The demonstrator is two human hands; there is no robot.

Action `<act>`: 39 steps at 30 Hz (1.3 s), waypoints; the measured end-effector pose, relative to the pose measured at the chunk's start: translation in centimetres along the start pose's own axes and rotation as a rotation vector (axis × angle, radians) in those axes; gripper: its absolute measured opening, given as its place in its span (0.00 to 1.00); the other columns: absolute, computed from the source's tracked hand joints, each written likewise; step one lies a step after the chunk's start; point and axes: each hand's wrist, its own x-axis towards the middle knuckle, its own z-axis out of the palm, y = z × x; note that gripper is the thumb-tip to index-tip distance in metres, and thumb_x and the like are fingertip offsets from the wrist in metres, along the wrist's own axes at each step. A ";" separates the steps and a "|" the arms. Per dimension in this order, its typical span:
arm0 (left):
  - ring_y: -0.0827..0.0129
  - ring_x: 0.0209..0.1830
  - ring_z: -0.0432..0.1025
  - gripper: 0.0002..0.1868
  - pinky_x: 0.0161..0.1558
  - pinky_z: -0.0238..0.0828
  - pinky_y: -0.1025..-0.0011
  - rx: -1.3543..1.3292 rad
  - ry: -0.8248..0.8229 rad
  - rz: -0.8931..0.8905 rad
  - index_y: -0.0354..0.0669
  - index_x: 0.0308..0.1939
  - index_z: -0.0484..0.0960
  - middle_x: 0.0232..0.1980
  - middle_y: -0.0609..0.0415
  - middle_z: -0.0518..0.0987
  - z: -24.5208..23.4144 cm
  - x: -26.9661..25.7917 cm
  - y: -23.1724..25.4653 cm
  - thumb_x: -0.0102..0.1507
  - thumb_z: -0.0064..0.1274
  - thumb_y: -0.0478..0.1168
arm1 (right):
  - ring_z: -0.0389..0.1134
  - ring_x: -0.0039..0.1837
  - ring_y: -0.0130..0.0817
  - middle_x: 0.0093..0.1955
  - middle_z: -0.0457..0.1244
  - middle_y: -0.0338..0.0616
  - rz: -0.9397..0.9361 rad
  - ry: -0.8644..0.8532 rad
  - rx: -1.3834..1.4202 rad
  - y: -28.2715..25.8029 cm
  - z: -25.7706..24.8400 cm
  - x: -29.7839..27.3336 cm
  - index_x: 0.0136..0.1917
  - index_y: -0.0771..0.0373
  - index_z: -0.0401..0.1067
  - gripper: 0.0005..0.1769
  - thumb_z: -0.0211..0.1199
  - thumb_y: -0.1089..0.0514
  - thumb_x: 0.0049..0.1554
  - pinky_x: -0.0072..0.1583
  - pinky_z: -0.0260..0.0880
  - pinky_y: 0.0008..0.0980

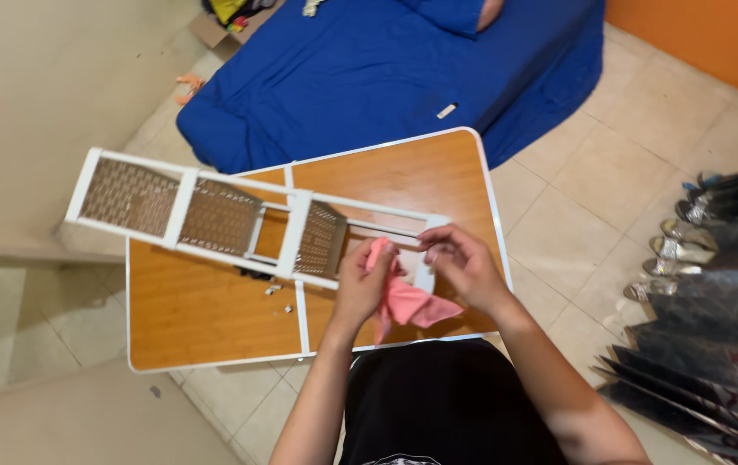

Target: The person assembles a white metal shoe rack by inserting small white plastic connectors into the frame joints and attaching black caster wheels to the bottom. The rack is placed on a wooden table in a bedroom.

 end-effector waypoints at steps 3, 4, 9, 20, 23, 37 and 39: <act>0.79 0.35 0.70 0.13 0.37 0.70 0.77 0.064 -0.033 0.064 0.33 0.44 0.82 0.34 0.58 0.79 -1.7 -1.3 1.1 0.72 0.50 0.41 | 0.66 0.62 0.29 0.62 0.64 0.46 0.016 -0.156 -0.128 -2.9 4.4 -0.5 0.68 0.69 0.64 0.26 0.64 0.67 0.57 0.61 0.71 0.31; 0.78 0.36 0.72 0.13 0.39 0.71 0.77 0.012 -0.043 0.051 0.33 0.45 0.82 0.35 0.58 0.80 -2.4 -1.8 1.5 0.72 0.49 0.41 | 0.68 0.60 0.29 0.62 0.64 0.44 0.091 -0.133 -0.125 -3.4 5.9 -0.4 0.68 0.67 0.63 0.28 0.64 0.66 0.56 0.59 0.72 0.32; 0.76 0.42 0.73 0.14 0.45 0.71 0.77 0.096 -0.038 0.184 0.32 0.47 0.84 0.41 0.56 0.79 -8.5 -3.8 2.7 0.74 0.48 0.40 | 0.70 0.54 0.34 0.57 0.67 0.46 0.291 -0.125 -0.208 -3.4 11.9 0.5 0.70 0.64 0.64 0.31 0.63 0.67 0.53 0.56 0.74 0.35; 0.63 0.38 0.81 0.12 0.42 0.77 0.68 0.401 0.208 -0.116 0.36 0.46 0.86 0.39 0.49 0.86 -28.6 -4.2 -15.9 0.64 0.54 0.39 | 0.73 0.54 0.41 0.55 0.70 0.46 0.435 -0.176 -0.698 7.3 22.3 0.0 0.59 0.61 0.77 0.18 0.61 0.63 0.55 0.58 0.71 0.37; 0.58 0.43 0.81 0.13 0.47 0.78 0.65 0.664 0.231 -0.169 0.39 0.47 0.87 0.43 0.46 0.85 -31.7 -4.3 -21.9 0.59 0.58 0.38 | 0.71 0.56 0.46 0.57 0.70 0.49 0.287 -0.128 -0.873 12.2 23.9 0.4 0.58 0.61 0.79 0.18 0.59 0.65 0.55 0.60 0.71 0.39; 0.46 0.56 0.73 0.20 0.55 0.74 0.53 1.166 -0.083 -0.376 0.49 0.58 0.79 0.60 0.42 0.72 -32.4 -4.8 -26.9 0.61 0.50 0.32 | 0.74 0.58 0.35 0.58 0.71 0.47 0.666 -0.044 -0.679 15.5 25.0 -3.3 0.66 0.60 0.71 0.22 0.61 0.59 0.57 0.57 0.74 0.36; 0.45 0.56 0.73 0.19 0.53 0.75 0.53 1.206 -0.111 -0.351 0.47 0.57 0.79 0.60 0.41 0.72 -32.3 -4.6 -27.0 0.62 0.49 0.32 | 0.76 0.58 0.32 0.56 0.74 0.48 0.740 0.003 -0.564 14.9 24.9 -3.5 0.67 0.61 0.70 0.22 0.57 0.61 0.59 0.57 0.75 0.34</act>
